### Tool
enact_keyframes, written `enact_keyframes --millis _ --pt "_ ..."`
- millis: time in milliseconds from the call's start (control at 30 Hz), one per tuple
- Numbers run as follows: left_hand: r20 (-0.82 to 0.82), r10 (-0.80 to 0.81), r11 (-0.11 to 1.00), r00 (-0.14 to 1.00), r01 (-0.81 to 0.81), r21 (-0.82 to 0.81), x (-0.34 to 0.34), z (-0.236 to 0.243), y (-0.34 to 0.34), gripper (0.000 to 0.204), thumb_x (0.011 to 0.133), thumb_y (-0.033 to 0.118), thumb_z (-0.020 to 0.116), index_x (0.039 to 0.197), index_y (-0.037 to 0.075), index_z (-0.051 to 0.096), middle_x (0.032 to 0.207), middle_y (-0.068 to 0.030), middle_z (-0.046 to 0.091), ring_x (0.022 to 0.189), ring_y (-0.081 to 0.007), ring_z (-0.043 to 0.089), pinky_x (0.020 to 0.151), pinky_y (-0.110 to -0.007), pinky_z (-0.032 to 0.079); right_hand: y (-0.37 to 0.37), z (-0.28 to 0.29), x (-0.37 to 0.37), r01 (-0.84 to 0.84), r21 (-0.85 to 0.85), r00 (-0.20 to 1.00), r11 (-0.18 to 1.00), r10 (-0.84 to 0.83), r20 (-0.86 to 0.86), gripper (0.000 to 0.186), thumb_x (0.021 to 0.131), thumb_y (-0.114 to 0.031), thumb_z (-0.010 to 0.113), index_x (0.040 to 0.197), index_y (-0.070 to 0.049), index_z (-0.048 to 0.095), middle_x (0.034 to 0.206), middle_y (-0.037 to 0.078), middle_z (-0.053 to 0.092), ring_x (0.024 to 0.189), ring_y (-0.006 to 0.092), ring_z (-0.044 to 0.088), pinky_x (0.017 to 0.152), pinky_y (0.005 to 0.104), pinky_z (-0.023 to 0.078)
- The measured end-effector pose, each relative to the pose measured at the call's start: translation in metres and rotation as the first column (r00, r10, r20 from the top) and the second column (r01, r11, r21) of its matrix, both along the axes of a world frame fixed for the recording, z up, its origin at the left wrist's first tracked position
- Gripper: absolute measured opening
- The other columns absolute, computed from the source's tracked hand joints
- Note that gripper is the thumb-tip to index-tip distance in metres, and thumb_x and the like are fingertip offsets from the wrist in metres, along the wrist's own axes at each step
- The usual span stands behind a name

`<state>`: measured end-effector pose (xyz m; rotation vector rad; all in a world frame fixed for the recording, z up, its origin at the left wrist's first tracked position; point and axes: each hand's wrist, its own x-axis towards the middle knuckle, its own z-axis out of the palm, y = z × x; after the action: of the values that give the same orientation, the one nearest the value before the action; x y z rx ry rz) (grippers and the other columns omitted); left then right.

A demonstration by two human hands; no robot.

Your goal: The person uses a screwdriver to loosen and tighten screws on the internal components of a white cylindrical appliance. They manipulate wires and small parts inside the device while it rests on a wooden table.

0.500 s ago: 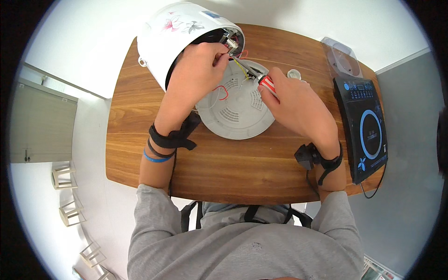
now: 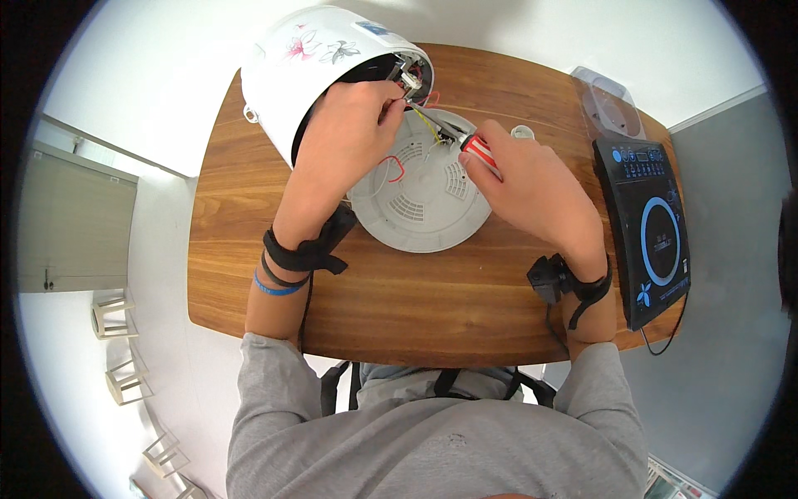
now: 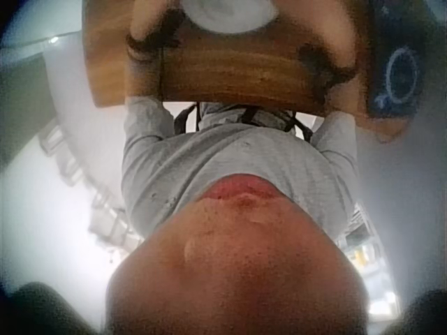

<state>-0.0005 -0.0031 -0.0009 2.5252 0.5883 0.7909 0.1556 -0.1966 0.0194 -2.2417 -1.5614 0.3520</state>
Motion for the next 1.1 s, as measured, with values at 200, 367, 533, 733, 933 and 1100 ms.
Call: enact_keyframes --millis 200,367,533,733,933,1100 --pt "0.008 0.0 1.0 1.0 0.0 0.002 0.0 -0.002 0.002 0.014 0.102 0.01 0.074 0.104 -0.001 0.082 0.083 -0.0223 0.078 0.075 -0.039 0.077 0.072 -0.046 0.062 -0.004 -0.003 -0.006 -0.024 0.161 0.962 0.987 -0.021 0.271 0.032 0.111 -0.033 0.066 0.109 -0.001 0.064 0.086 0.025 0.077 0.08 0.0477 0.077 0.071 0.0578 0.061" --pt "-0.046 0.015 1.0 0.999 -0.013 0.026 0.0 -0.002 0.003 0.016 0.103 0.01 0.077 0.111 -0.002 0.083 0.089 -0.0182 0.083 0.078 -0.0294 0.082 0.075 -0.037 0.064 -0.004 0.002 -0.007 0.011 0.074 0.99 0.997 -0.021 0.137 0.029 0.114 -0.034 0.063 0.119 -0.006 0.068 0.097 0.023 0.077 0.093 0.0483 0.074 0.079 0.0574 0.058" --pt "0.042 0.002 1.0 0.999 -0.003 0.016 0.0 -0.004 0.002 0.012 0.1 0.009 0.074 0.1 -0.001 0.082 0.082 -0.0242 0.076 0.075 -0.0439 0.075 0.071 -0.049 0.061 -0.006 -0.001 -0.005 -0.007 0.147 0.991 0.989 -0.013 0.134 0.027 0.113 -0.03 0.063 0.123 -0.006 0.07 0.108 0.02 0.077 0.1 0.0465 0.074 0.084 0.0548 0.059" --pt "0.027 0.003 1.0 1.0 -0.004 0.02 0.0 -0.004 0.003 0.012 0.1 0.009 0.074 0.099 -0.001 0.081 0.082 -0.0241 0.076 0.075 -0.044 0.075 0.072 -0.049 0.061 -0.006 -0.001 0.0 -0.073 0.274 0.982 0.959 0.021 0.188 0.028 0.104 -0.024 0.077 0.127 -0.008 0.073 0.115 0.014 0.075 0.105 0.0415 0.074 0.087 0.051 0.06" --pt "0.014 0.005 1.0 1.0 -0.005 0.006 -0.001 -0.002 0.003 0.013 0.101 0.01 0.074 0.099 -0.001 0.08 0.084 -0.0238 0.076 0.077 -0.0438 0.075 0.072 -0.049 0.06 -0.006 -0.001 0.005 -0.022 0.222 0.972 0.975 -0.031 0.233 0.029 0.1 -0.027 0.083 0.118 -0.006 0.075 0.111 0.015 0.073 0.099 0.0412 0.074 0.084 0.0493 0.06" --pt "0.01 -0.004 1.0 1.0 0.004 -0.008 -0.001 -0.002 0.004 0.013 0.102 0.011 0.075 0.1 -0.001 0.08 0.084 -0.0235 0.077 0.076 -0.0429 0.075 0.071 -0.048 0.06 -0.005 0.003 0.0 -0.005 0.196 0.975 0.981 -0.039 0.22 0.028 0.104 -0.029 0.079 0.118 -0.006 0.072 0.106 0.016 0.074 0.098 0.0428 0.074 0.081 0.0504 0.059"
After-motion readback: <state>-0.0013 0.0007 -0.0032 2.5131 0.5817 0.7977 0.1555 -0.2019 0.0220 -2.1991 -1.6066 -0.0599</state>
